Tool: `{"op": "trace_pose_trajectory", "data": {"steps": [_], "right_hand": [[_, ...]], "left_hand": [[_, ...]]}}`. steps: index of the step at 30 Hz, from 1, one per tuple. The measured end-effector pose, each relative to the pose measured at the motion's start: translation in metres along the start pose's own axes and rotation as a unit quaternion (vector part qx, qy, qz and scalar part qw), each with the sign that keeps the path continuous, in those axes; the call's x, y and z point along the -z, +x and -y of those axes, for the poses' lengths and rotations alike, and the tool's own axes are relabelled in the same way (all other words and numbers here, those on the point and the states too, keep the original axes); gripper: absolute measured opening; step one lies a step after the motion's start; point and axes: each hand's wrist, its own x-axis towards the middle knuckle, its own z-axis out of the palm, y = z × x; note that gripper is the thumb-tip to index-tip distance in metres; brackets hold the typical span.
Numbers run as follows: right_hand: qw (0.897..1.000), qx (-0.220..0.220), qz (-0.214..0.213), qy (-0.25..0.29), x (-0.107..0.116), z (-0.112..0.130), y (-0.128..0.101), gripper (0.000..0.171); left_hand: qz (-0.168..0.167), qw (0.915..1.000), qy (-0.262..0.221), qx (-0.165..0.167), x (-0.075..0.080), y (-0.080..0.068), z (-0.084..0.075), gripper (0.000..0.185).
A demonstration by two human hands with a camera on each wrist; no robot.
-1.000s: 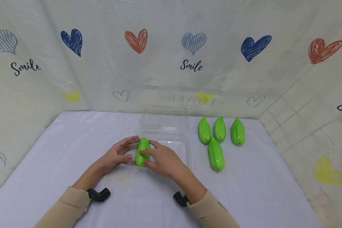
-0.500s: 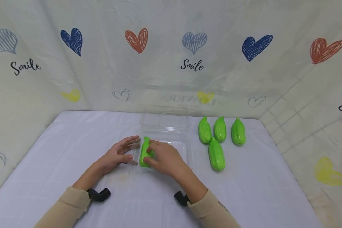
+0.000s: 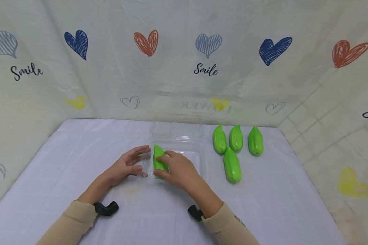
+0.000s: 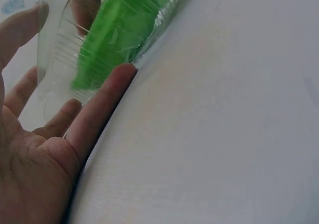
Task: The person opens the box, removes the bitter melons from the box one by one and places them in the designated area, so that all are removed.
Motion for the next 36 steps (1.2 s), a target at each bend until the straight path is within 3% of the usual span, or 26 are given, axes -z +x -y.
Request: {"op": "trace_pose_trajectory", "data": {"steps": [6,14,22,36], "right_hand": [[1.000,0.007,-0.022,0.002,-0.0007,-0.0019,0.0042,0.046],[0.999,0.012,0.006,0.045,0.0001,0.0010,0.0049,0.046],[0.999,0.008,0.011,0.037,-0.0014,0.0017,0.0040,0.031],[0.999,0.008,-0.021,0.028,-0.0016,-0.0020,0.0047,0.031]], "left_hand": [[-0.004,0.9999,-0.010,-0.006,0.0003,0.0000,-0.0003,0.070],[0.005,0.9994,-0.032,-0.013,0.0014,0.0003,0.0034,0.070],[0.004,0.9994,-0.033,-0.011,-0.0001,0.0002,0.0033,0.070],[0.002,0.9994,-0.033,-0.011,-0.0002,0.0000,0.0014,0.071]]}}
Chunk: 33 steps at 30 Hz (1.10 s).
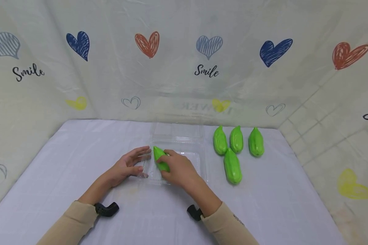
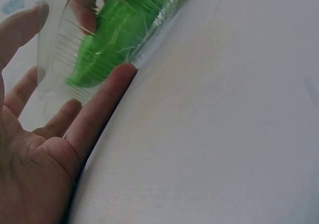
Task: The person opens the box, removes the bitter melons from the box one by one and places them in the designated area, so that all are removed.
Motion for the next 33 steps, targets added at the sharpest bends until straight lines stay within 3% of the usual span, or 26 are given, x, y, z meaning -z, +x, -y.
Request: {"op": "trace_pose_trajectory", "data": {"steps": [33], "right_hand": [[0.999,-0.007,-0.047,-0.006,0.027,-0.009,-0.017,0.032]], "left_hand": [[-0.002,1.0000,0.002,0.005,0.000,0.001,0.001,0.070]]}}
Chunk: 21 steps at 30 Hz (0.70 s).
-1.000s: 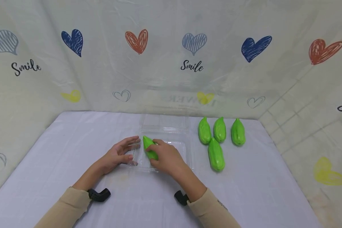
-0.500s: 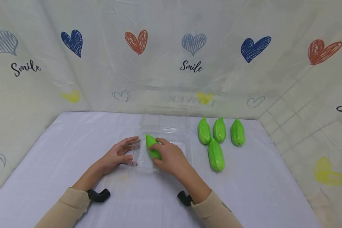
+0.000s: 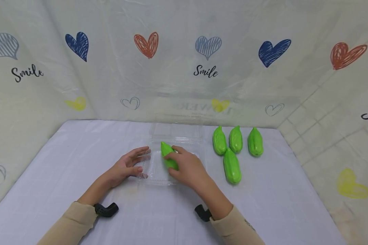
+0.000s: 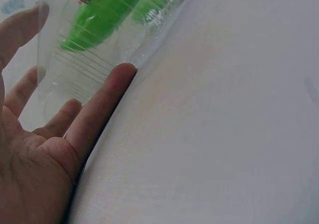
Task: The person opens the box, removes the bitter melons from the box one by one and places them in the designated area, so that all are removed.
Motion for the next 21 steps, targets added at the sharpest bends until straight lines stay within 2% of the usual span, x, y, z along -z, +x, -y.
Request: {"op": "trace_pose_trajectory", "data": {"steps": [13,21], "right_hand": [[1.000,0.000,-0.019,-0.005,0.009,-0.006,-0.004,0.033],[1.000,-0.007,-0.021,0.000,0.014,-0.012,-0.008,0.033]], "left_hand": [[-0.001,1.0000,0.005,-0.005,0.000,0.000,0.000,0.071],[-0.005,0.9998,0.019,0.006,0.000,-0.001,-0.002,0.072]]}}
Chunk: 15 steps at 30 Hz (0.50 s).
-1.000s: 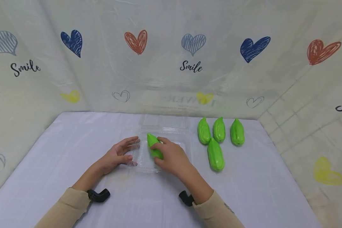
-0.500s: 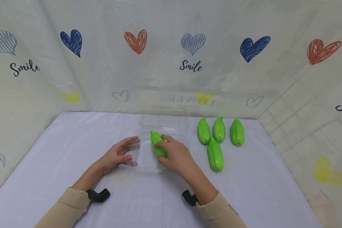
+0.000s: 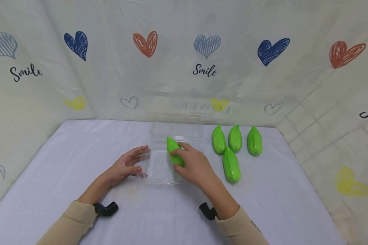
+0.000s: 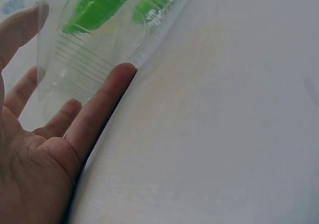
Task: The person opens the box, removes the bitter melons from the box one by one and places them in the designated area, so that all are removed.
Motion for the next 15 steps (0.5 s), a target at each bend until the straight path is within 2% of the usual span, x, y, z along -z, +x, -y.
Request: {"op": "trace_pose_trajectory", "data": {"steps": [6,15], "right_hand": [[1.000,0.005,-0.008,0.004,0.004,-0.005,-0.003,0.033],[1.000,0.006,-0.017,0.006,0.009,-0.011,-0.007,0.033]], "left_hand": [[0.002,0.9998,-0.016,-0.009,0.000,0.000,0.001,0.073],[0.002,0.9999,-0.012,-0.009,0.001,0.000,0.003,0.072]]}}
